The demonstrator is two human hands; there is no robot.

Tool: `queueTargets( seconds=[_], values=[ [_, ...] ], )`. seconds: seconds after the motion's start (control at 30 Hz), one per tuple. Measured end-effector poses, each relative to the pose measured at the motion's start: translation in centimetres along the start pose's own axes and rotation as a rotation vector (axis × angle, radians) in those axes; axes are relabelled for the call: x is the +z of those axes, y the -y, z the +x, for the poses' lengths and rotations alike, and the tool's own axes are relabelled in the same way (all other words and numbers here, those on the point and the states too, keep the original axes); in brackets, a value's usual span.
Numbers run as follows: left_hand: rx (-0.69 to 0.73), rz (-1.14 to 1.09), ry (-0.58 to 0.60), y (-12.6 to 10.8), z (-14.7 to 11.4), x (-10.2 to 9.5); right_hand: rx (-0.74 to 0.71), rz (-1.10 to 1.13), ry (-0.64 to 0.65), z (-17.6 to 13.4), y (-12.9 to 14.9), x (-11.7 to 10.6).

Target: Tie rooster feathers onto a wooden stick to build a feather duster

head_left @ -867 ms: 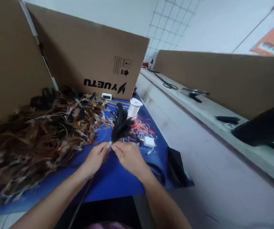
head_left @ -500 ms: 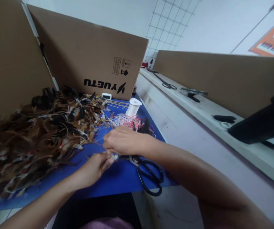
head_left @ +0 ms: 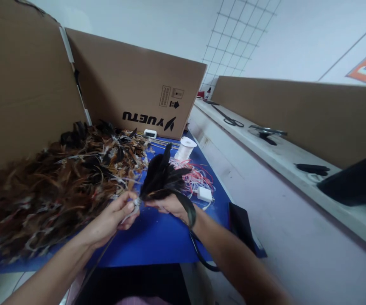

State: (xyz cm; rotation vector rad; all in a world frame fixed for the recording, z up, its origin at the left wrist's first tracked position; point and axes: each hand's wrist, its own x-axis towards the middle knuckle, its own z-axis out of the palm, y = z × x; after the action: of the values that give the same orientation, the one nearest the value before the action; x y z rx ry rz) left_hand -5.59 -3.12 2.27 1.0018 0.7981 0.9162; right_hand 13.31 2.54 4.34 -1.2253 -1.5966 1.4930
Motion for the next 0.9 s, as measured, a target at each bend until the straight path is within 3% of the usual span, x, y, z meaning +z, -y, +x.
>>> queueTargets(
  seconds=[0.03,0.1,0.27,0.37,0.5,0.63,0.77,0.83,0.9],
  values=[
    [-0.002,-0.043,-0.028,0.2,0.3,-0.1,0.014,0.07,0.075,-0.2,-0.5,0.5],
    [-0.014,-0.088,-0.048,0.5,0.8,-0.2,0.019,0.198,0.109,-0.7,-1.6,1.4],
    [0.0,-0.081,-0.105,0.3,1.6,0.2,0.057,0.353,0.01,-2.9,-4.1,1.9],
    [0.036,-0.074,-0.16,0.3,2.0,0.5,0.011,0.298,-0.112,-4.6,-4.7,1.7],
    [0.062,-0.055,-0.224,1.0,3.2,1.8,-0.169,0.085,-0.298,-6.4,-3.9,2.0],
    [0.068,-0.039,-0.258,1.6,4.6,3.5,-0.268,-0.08,-0.379,-7.4,-2.6,2.6],
    [0.06,-0.065,-0.22,1.0,5.7,3.9,-0.197,-0.173,-0.314,-8.1,-1.8,0.8],
    [0.06,-0.095,-0.21,0.6,6.2,3.6,-0.147,-0.241,-0.277,-9.0,-1.7,-1.2],
    [0.061,-0.12,-0.197,0.2,6.7,3.2,-0.122,-0.318,-0.345,-10.4,-1.8,-3.6]
  ],
)
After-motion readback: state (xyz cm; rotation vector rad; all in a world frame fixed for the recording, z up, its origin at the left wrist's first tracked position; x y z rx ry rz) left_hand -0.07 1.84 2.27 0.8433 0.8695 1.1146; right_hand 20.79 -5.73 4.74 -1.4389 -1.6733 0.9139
